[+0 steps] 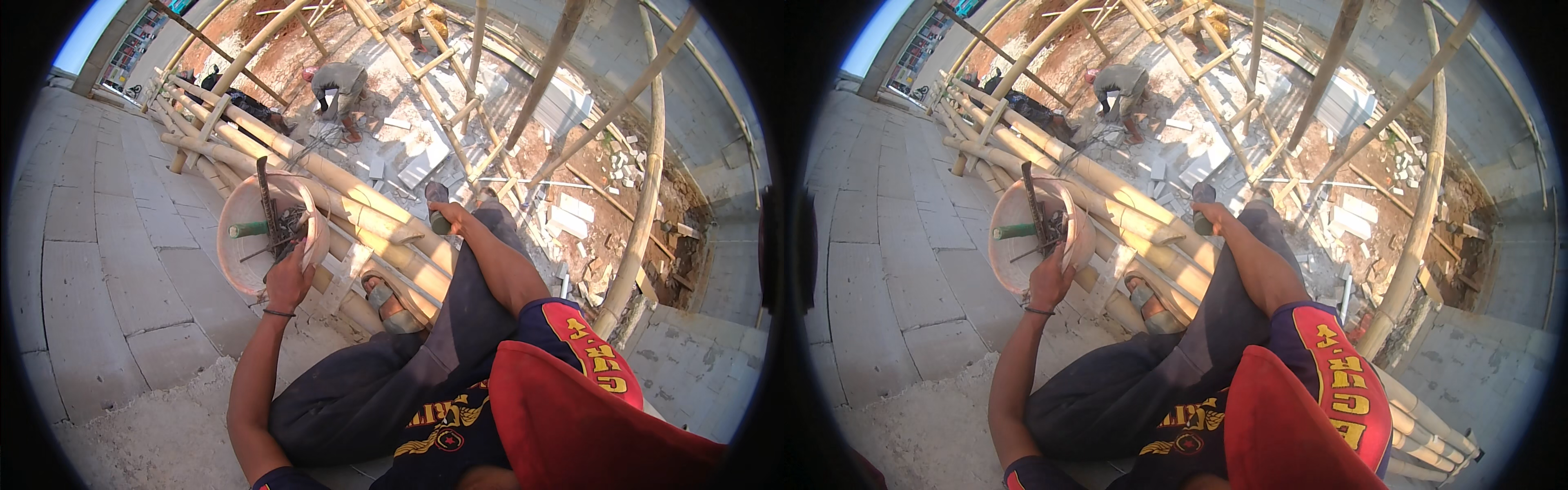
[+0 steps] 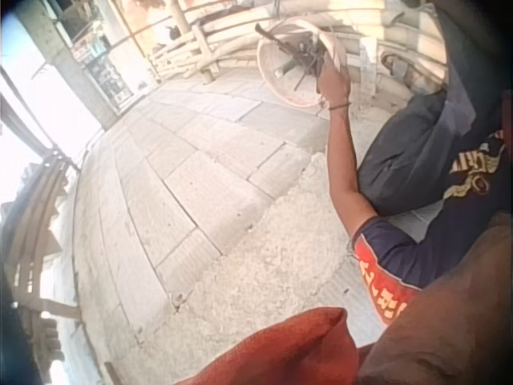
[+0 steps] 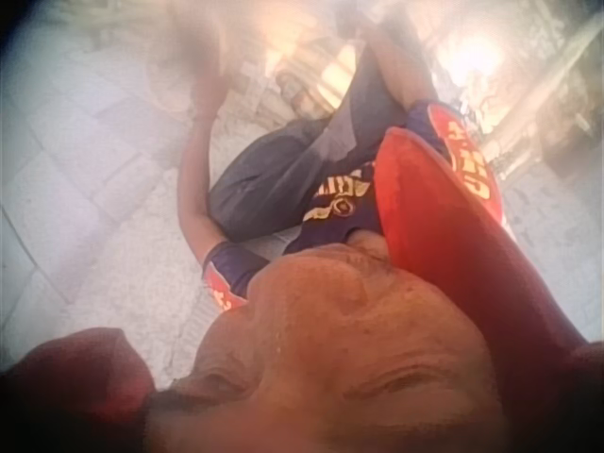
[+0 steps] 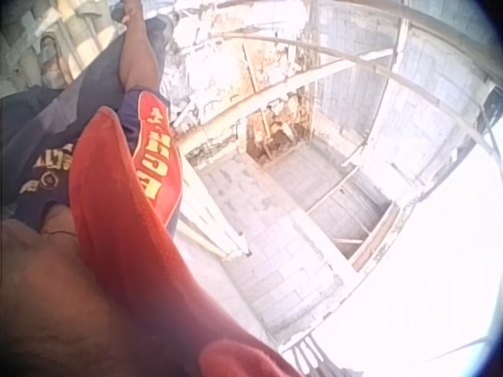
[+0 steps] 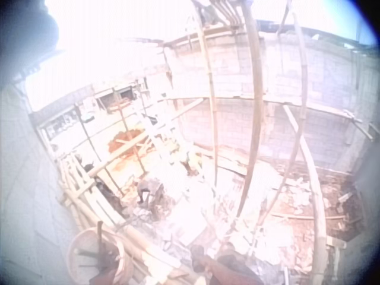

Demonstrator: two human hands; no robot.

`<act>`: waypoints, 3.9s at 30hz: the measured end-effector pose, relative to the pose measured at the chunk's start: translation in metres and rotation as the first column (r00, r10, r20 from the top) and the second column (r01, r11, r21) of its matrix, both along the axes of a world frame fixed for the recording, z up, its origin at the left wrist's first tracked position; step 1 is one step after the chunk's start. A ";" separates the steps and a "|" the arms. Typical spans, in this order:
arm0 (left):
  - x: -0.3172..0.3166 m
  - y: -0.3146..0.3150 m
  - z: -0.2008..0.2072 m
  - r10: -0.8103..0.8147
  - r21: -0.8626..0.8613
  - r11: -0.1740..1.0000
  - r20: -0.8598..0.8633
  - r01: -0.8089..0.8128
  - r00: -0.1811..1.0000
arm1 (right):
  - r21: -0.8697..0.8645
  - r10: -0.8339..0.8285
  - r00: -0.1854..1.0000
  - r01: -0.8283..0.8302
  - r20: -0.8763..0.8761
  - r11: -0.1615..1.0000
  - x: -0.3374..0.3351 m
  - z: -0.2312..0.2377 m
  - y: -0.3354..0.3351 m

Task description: The person sits on bamboo scaffolding and uses a hammer to drive nails into bamboo poles, securing them together. They retrieve nails from a bucket and repeatedly hammer them into place while other workers move below.

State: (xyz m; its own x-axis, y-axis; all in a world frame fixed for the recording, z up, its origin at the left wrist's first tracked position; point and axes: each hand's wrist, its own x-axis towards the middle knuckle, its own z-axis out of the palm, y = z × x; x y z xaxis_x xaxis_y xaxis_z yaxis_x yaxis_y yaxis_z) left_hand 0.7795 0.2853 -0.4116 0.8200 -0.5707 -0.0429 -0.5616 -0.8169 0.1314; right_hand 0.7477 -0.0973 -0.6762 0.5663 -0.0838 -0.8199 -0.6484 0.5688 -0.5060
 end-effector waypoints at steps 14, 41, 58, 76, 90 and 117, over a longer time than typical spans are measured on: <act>-0.001 0.000 0.001 -0.005 -0.013 1.000 0.013 0.005 1.000 | 0.031 0.005 1.000 -0.005 -0.008 1.000 -0.002 0.018 0.001; -0.005 -0.006 0.012 0.010 0.008 1.000 -0.001 -0.010 1.000 | -0.158 0.026 1.000 -0.028 -0.015 0.987 -0.004 0.020 -0.003; -0.006 -0.004 0.012 -0.023 -0.017 1.000 0.029 0.023 0.999 | -0.197 -0.010 0.995 0.030 0.099 0.980 -0.004 0.035 -0.006; -0.005 -0.003 0.009 0.010 0.025 1.000 -0.004 -0.010 1.000 | -0.222 -0.077 0.997 0.081 0.025 0.972 -0.004 0.022 -0.007; -0.005 -0.002 0.008 0.014 0.039 0.999 0.005 -0.014 1.000 | -0.259 -0.019 0.999 0.028 0.038 0.966 -0.006 0.017 -0.002; -0.004 -0.003 0.006 0.027 0.038 0.999 -0.013 -0.027 1.000 | -0.262 0.030 0.998 -0.016 0.047 0.965 -0.006 0.016 -0.005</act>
